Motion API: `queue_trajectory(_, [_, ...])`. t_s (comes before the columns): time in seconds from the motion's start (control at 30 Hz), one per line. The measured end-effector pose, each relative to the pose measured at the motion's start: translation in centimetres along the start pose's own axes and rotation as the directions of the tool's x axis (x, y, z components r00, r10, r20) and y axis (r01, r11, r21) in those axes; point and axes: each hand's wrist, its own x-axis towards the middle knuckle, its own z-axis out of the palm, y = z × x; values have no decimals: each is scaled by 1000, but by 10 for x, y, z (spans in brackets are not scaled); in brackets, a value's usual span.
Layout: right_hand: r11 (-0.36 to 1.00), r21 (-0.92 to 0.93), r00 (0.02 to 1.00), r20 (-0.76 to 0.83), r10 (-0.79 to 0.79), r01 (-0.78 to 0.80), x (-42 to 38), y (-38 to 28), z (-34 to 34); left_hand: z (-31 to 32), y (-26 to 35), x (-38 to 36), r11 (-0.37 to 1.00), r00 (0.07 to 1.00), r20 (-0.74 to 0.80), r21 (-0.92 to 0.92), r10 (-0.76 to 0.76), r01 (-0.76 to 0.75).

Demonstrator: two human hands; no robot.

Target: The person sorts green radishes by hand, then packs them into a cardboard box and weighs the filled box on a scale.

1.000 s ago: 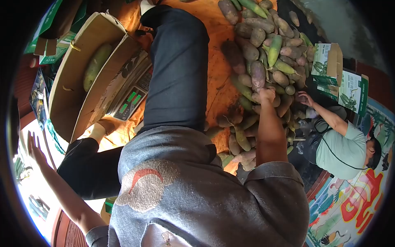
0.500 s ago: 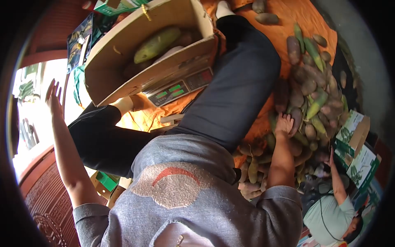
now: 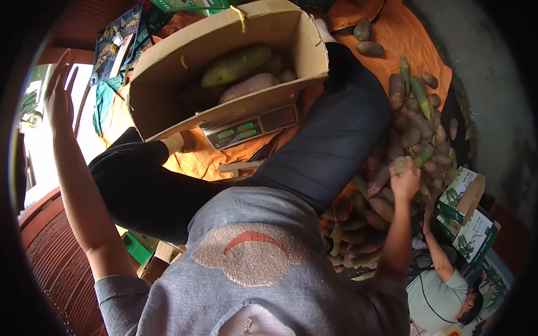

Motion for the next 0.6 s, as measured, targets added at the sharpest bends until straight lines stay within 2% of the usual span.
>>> queue_trajectory(0.03, [998, 68, 986, -166, 4, 8, 8, 0, -24, 1, 2, 2, 999, 999, 22, -19, 50, -50])
queue_trajectory(0.1, [974, 154, 900, -428, -85, 165, 28, -8, -79, 1, 7, 10, 986, 985, 62, -58, 158, -155])
queue_trajectory(0.17, [849, 455, 858, -514, 3, 270, 40, -42, -134, 0, -1, 15, 960, 955, 132, -135, 264, -247])
queue_trajectory(0.27, [484, 766, 887, -460, -48, 423, 36, -122, -195, 5, 1, 6, 972, 966, 145, -127, 216, -198])
queue_trajectory(0.3, [403, 816, 906, -411, -100, 414, 29, -157, -210, 3, 2, 5, 973, 964, 157, -117, 215, -198])
queue_trajectory(0.37, [301, 822, 866, -398, -303, 483, 26, -216, -216, -1, 3, 4, 959, 950, 149, -119, 274, -258])
queue_trajectory(0.43, [258, 823, 797, -332, -505, 506, 18, -278, -209, -3, 1, 3, 940, 929, 141, -73, 341, -334])
queue_trajectory(0.5, [262, 797, 704, -265, -658, 545, 13, -330, -189, -7, -1, 3, 938, 931, 112, -46, 347, -344])
queue_trajectory(0.53, [279, 793, 667, -204, -717, 541, 6, -354, -186, -7, 1, 2, 939, 933, 102, -17, 345, -345])
queue_trajectory(0.57, [328, 704, 624, -206, -754, 630, 1, -372, -178, -9, 1, 2, 939, 935, 93, 10, 343, -345])
queue_trajectory(0.6, [263, 739, 580, -206, -788, 621, -3, -388, -168, -13, 0, 3, 935, 932, 96, 23, 351, -354])
